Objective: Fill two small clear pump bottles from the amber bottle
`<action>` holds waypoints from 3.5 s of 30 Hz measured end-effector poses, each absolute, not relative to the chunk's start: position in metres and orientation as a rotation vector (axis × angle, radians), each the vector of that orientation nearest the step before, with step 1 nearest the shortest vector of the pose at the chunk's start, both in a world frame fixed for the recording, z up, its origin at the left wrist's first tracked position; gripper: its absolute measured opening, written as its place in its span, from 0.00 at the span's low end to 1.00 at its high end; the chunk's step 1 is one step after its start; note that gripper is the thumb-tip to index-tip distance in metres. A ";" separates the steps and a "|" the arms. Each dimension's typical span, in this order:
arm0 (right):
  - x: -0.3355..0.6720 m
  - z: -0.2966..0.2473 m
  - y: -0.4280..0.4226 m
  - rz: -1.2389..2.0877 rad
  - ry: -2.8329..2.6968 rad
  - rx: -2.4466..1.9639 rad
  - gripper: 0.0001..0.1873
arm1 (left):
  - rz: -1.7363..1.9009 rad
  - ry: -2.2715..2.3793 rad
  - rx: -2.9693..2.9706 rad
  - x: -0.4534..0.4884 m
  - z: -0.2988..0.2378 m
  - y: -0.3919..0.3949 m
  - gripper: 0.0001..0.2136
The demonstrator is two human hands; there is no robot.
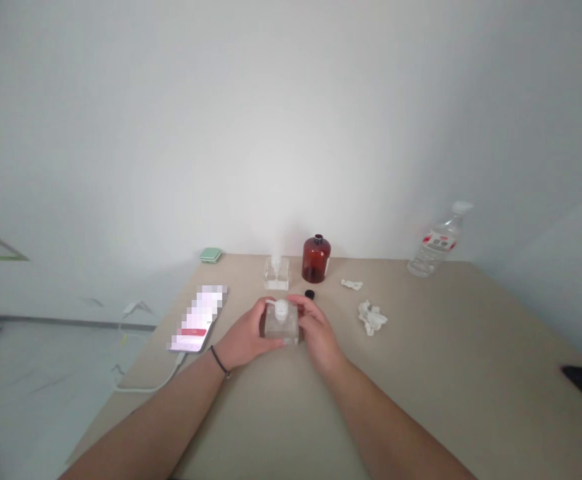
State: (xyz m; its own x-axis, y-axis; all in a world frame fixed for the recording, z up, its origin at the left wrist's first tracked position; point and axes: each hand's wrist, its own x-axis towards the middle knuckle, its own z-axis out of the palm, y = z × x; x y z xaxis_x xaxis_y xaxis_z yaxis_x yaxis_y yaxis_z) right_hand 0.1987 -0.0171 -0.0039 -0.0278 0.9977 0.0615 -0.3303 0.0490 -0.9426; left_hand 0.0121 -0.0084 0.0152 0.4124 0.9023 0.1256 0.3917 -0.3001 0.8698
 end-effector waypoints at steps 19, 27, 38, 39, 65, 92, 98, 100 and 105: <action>0.199 -0.001 -0.017 1.361 -0.928 -0.816 0.05 | 0.802 1.135 1.916 0.012 0.011 -0.008 0.37; 0.201 -0.005 -0.015 1.228 -1.346 -0.905 0.20 | 0.856 1.046 1.932 0.012 0.010 -0.007 0.37; 0.199 0.001 -0.010 0.954 -1.521 -0.962 0.20 | 0.850 1.071 1.907 0.011 0.009 -0.008 0.39; 0.198 0.003 -0.011 0.957 -1.526 -0.957 0.20 | 0.853 1.064 1.904 0.012 0.009 -0.008 0.39; 0.196 0.003 -0.011 0.935 -1.546 -0.999 0.13 | 1.010 0.946 1.801 0.009 0.010 -0.009 0.38; 0.190 0.008 -0.019 1.024 -1.495 -0.949 0.17 | 1.219 0.825 1.213 0.035 0.015 -0.016 0.16; 0.189 0.005 -0.019 1.048 -1.467 -0.942 0.16 | 1.250 0.809 1.162 0.040 0.012 -0.017 0.17; 0.188 0.003 -0.018 1.035 -1.464 -0.956 0.16 | 1.248 0.822 1.162 0.041 0.011 -0.017 0.17; 0.185 -0.001 -0.017 0.994 -1.451 -0.981 0.18 | 1.263 0.841 1.194 0.040 0.009 -0.018 0.17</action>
State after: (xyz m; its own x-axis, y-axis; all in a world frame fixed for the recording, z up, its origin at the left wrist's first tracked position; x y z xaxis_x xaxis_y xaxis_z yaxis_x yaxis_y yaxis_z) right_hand 0.1852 -0.0169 -0.0005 -0.0894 0.9474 0.3072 0.0555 0.3127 -0.9482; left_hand 0.0402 -0.0182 0.0093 0.1650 0.9764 0.1392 -0.2483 -0.0955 0.9640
